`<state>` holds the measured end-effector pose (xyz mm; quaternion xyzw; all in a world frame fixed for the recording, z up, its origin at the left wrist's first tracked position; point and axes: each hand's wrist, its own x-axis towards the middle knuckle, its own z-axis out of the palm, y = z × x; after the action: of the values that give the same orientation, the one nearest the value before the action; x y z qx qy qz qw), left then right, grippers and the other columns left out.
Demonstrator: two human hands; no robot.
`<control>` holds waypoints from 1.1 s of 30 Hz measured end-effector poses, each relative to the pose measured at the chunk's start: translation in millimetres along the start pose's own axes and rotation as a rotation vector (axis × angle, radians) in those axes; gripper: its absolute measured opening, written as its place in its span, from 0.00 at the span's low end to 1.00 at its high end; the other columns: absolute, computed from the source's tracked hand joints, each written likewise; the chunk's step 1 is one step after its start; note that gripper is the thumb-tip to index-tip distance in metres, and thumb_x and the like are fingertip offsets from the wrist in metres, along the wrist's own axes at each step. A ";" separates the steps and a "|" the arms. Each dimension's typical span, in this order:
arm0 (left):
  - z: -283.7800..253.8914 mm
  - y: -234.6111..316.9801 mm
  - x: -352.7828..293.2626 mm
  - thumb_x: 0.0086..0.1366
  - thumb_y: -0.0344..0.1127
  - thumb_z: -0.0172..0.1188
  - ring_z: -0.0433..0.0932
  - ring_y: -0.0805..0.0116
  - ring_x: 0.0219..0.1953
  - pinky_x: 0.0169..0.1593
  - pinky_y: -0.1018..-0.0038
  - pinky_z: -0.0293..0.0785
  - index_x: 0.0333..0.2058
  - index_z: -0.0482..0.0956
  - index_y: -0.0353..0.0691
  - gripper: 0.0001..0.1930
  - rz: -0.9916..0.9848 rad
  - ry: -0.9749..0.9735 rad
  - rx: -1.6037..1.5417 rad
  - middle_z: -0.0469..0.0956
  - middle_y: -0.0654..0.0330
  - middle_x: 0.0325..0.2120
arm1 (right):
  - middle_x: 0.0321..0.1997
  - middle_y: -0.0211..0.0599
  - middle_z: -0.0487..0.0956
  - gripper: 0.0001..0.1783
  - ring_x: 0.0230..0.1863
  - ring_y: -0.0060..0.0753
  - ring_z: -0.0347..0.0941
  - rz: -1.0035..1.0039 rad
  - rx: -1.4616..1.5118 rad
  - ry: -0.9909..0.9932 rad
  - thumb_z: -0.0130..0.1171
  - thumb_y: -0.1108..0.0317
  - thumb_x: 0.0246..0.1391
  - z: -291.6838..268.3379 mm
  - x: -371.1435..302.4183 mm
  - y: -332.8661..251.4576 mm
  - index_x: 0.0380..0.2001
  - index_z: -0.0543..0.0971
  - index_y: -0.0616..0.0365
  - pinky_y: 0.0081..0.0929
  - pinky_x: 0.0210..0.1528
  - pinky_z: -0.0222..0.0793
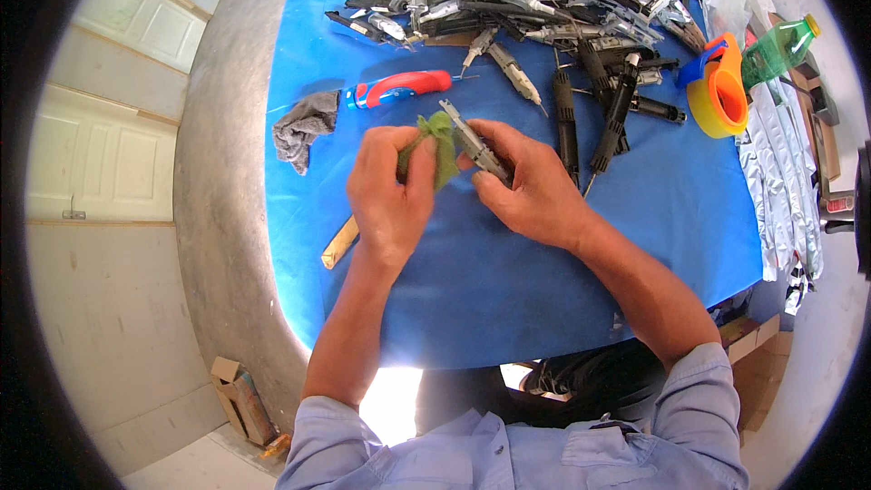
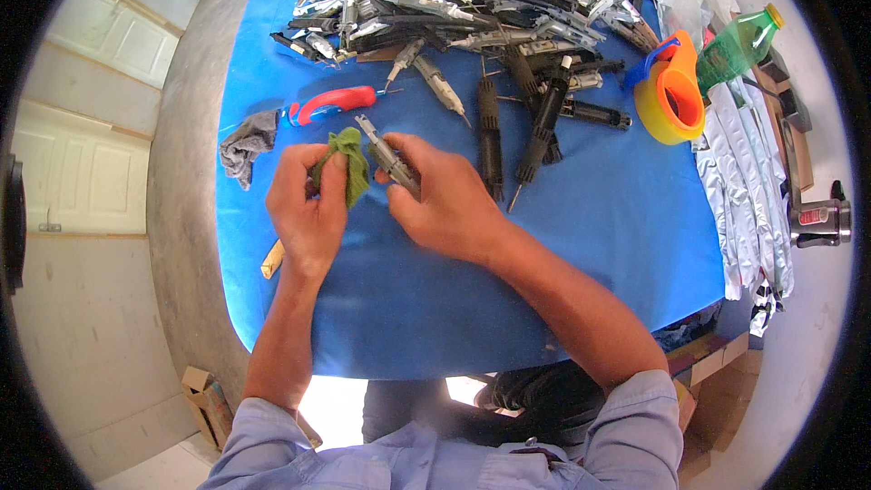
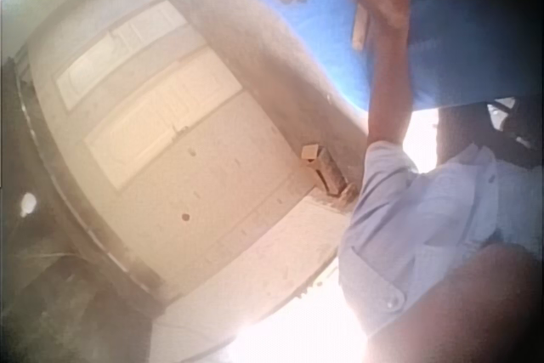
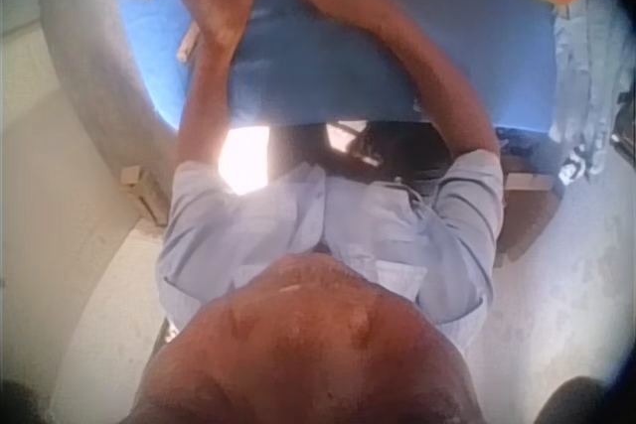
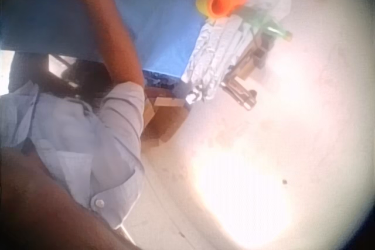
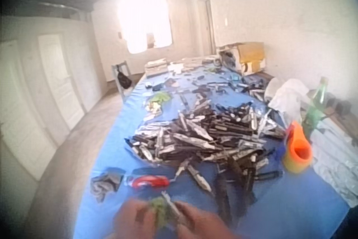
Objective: The person wipes small metallic components with a green cloth and measures their dimensions using a caliper on a blue table.
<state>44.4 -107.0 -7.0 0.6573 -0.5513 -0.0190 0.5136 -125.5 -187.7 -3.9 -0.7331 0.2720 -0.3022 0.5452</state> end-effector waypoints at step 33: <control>9.4 3.1 -6.6 0.61 0.22 0.67 0.81 0.55 0.31 0.34 0.67 0.77 0.37 0.79 0.36 0.07 0.201 -0.139 0.027 0.80 0.51 0.33 | 0.48 0.65 0.79 0.33 0.52 0.68 0.76 -0.059 -0.167 -0.061 0.55 0.73 0.51 -1.4 -2.8 5.2 0.62 0.68 0.69 0.48 0.53 0.73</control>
<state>34.0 -107.9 -12.9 0.6027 -0.6488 -0.0057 0.4645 -128.8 -187.9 -9.0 -0.7926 0.2576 -0.2720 0.4811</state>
